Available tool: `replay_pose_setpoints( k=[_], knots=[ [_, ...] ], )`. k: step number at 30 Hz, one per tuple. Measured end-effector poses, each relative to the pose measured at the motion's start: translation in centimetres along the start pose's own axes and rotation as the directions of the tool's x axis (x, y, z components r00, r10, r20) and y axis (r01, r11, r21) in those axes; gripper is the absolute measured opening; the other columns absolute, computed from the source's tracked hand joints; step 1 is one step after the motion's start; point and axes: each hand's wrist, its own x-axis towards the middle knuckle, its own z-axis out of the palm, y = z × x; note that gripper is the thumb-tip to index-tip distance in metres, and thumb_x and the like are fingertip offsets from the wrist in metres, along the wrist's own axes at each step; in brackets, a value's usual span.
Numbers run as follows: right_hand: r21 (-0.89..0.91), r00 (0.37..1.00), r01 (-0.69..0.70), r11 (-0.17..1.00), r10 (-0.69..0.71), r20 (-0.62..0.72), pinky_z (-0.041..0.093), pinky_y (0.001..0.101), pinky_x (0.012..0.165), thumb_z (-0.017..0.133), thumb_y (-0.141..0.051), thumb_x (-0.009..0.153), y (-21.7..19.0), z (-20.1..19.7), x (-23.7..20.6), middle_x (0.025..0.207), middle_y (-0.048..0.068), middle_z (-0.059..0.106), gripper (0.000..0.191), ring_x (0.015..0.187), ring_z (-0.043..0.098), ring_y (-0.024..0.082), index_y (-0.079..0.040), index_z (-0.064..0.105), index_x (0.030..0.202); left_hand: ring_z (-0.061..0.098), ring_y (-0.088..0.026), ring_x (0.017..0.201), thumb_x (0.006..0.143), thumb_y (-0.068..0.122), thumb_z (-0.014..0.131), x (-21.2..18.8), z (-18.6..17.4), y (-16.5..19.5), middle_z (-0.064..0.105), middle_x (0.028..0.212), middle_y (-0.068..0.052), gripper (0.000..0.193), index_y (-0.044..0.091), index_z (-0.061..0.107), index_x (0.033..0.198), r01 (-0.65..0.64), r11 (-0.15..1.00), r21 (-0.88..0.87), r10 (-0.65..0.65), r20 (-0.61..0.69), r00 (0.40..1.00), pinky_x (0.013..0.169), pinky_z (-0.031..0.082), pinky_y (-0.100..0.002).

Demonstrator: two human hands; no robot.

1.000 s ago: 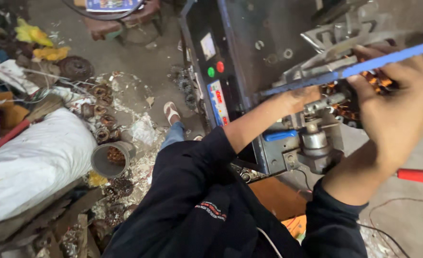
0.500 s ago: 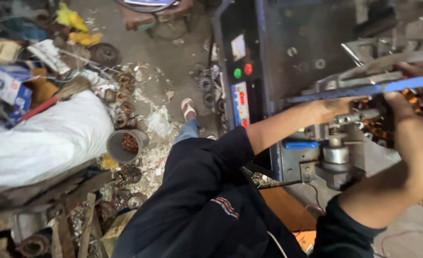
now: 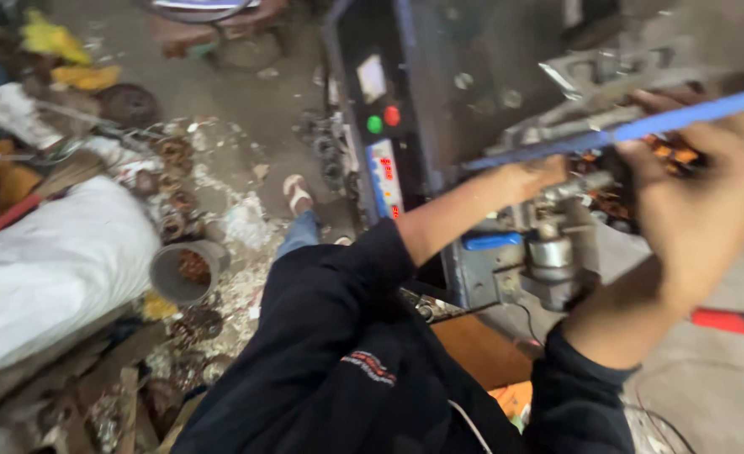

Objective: The person operates a coil winding machine to wind copper wire onto a motor stator. They repeatedly insert the stator, press a green button to start the machine, and remove the stator after each winding cycle.

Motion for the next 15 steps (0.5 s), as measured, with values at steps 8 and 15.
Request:
replay_pose_setpoints(
  k=[8, 15],
  knots=[
    [-0.051, 0.998, 0.062, 0.997, -0.063, -0.016, 0.055, 0.0356, 0.103, 0.080, 0.012, 0.083, 0.2, -0.1, -0.4, 0.124, 0.016, 0.072, 0.043, 0.115, 0.071, 0.028, -0.002, 0.077, 0.123, 0.055, -0.023, 0.130, 0.072, 0.043, 0.096, -0.3, -0.7, -1.6, 0.060, 0.138, -0.002, 0.087, 0.016, 0.055, 0.145, 0.024, 0.995, -0.099, -0.019, 0.056, 0.998, 0.106, 0.053, -0.056],
    [-0.033, 0.998, 0.054, 0.998, -0.054, -0.014, 0.055, 0.0353, 0.103, 0.080, 0.012, 0.084, 0.2, -0.2, -0.7, 0.124, 0.016, 0.072, 0.042, 0.115, 0.071, 0.028, -0.002, 0.077, 0.123, 0.059, -0.025, 0.121, 0.074, 0.028, 0.100, 0.2, -1.5, -1.8, 0.065, 0.124, -0.006, 0.077, 0.010, 0.058, 0.136, 0.115, 0.987, 0.114, -0.106, -0.082, 0.991, 0.107, 0.052, -0.052]
  ],
)
